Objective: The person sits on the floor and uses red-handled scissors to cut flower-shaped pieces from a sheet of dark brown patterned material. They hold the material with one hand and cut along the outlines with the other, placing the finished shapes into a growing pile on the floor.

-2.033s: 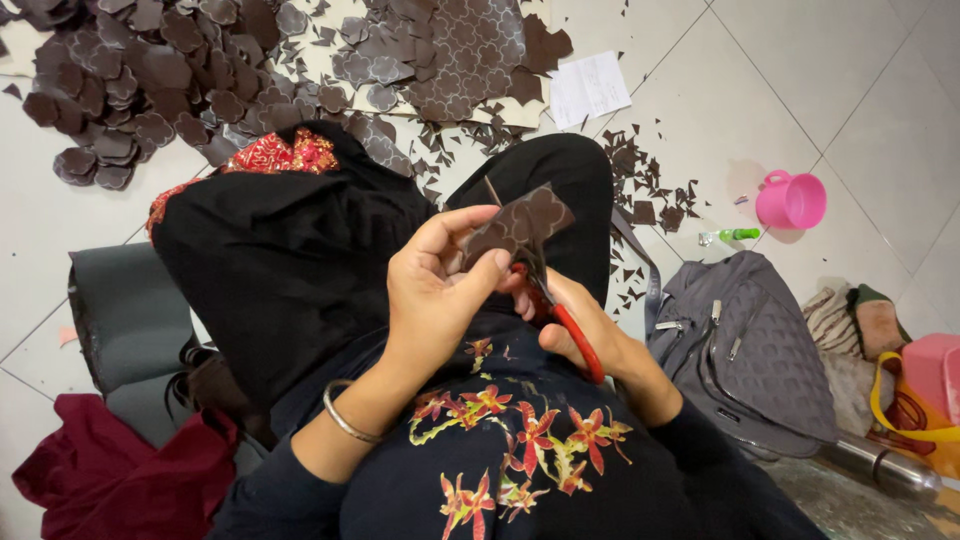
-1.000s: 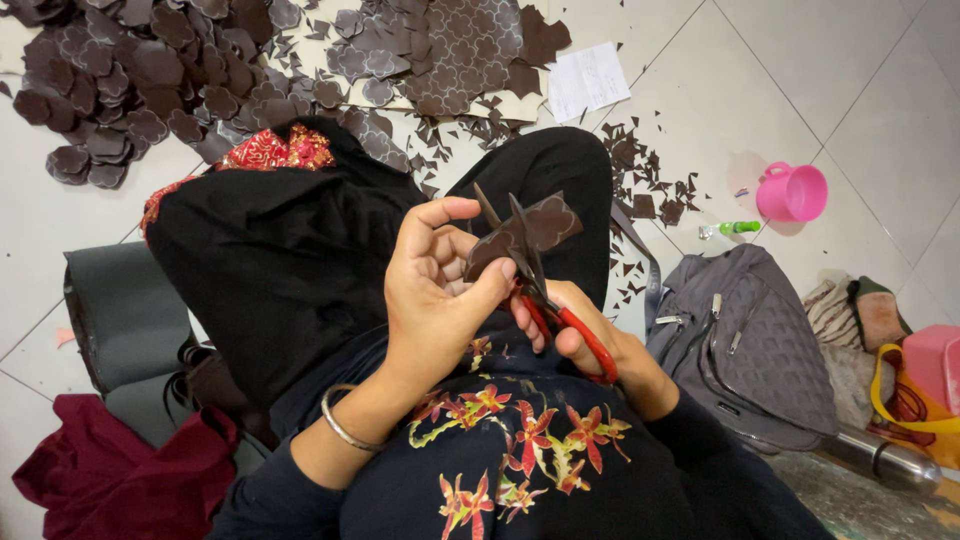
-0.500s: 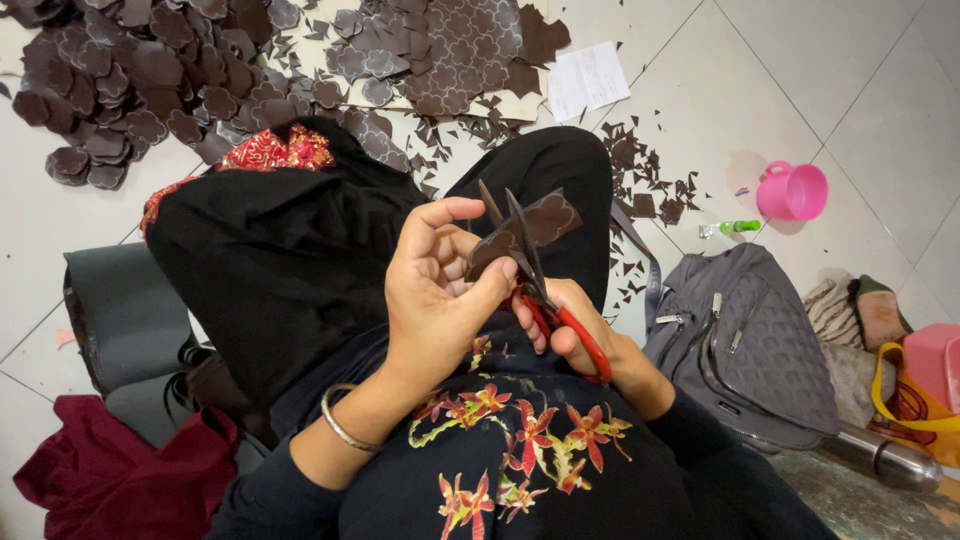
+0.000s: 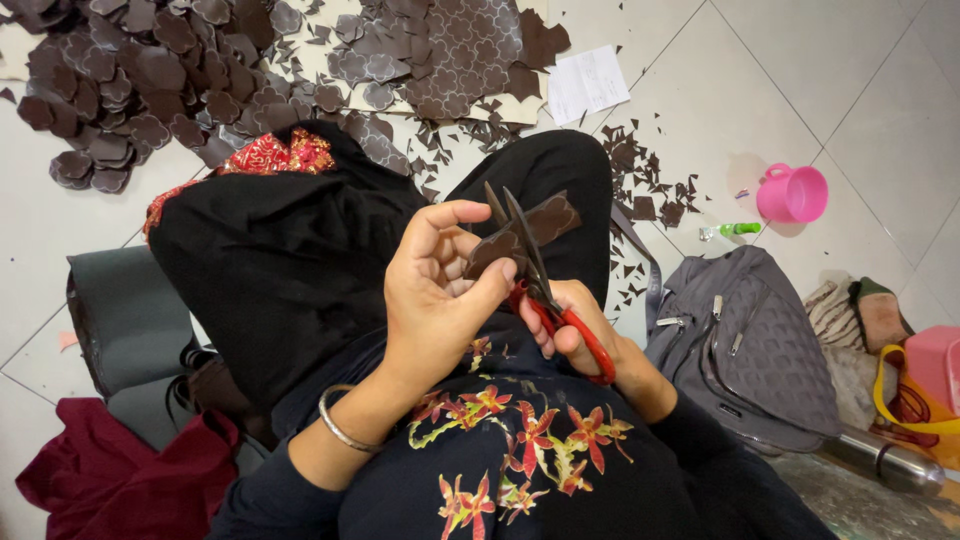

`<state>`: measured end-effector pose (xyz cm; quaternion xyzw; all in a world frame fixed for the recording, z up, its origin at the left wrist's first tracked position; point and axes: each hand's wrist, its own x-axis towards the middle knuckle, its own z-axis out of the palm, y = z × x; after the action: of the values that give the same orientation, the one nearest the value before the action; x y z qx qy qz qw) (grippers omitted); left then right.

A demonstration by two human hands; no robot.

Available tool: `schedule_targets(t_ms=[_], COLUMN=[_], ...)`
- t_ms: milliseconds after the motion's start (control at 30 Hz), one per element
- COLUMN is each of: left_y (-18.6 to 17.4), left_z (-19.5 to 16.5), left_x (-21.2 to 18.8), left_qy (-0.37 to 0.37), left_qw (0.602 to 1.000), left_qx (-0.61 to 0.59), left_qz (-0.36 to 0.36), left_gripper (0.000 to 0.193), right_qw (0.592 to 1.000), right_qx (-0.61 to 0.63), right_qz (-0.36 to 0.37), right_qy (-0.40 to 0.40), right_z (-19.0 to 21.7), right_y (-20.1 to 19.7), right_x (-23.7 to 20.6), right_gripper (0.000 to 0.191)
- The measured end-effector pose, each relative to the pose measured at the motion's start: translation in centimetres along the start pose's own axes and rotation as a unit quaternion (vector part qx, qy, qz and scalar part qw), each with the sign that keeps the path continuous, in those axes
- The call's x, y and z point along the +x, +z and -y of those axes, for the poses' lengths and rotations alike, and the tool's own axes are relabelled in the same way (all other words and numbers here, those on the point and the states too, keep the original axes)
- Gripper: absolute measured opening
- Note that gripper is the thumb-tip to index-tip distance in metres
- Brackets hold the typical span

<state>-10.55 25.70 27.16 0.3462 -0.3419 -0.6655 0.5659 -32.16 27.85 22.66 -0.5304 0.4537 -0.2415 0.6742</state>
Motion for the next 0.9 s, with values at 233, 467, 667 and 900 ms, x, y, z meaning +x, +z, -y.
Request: schedule_targets(t_ms=[233, 467, 667, 900], left_y=[-0.4, -1.0, -1.5, -1.9], left_z=[0.1, 0.7, 1.3, 1.7], left_x=[0.2, 0.4, 0.7, 0.7], left_qy=[-0.008, -0.007, -0.021, -0.027], left_qw=[1.0, 1.0, 1.0, 1.0], left_qx=[0.017, 0.018, -0.005, 0.006], left_qz=[-0.008, -0.011, -0.006, -0.008], left_gripper=[0.042, 0.031, 0.023, 0.021], right_qw=[1.0, 0.999, 0.997, 0.994], right_qx=[-0.003, -0.034, -0.079, -0.099], right_qz=[-0.005, 0.001, -0.017, 0.029], right_qy=[0.019, 0.005, -0.015, -0.027], right_z=[-0.1, -0.1, 0.3, 2.8], right_y=[-0.3, -1.4, -1.5, -1.6], right_x=[-0.1, -0.5, -0.2, 0.0], right_gripper=[0.09, 0.086, 0.091, 0.111])
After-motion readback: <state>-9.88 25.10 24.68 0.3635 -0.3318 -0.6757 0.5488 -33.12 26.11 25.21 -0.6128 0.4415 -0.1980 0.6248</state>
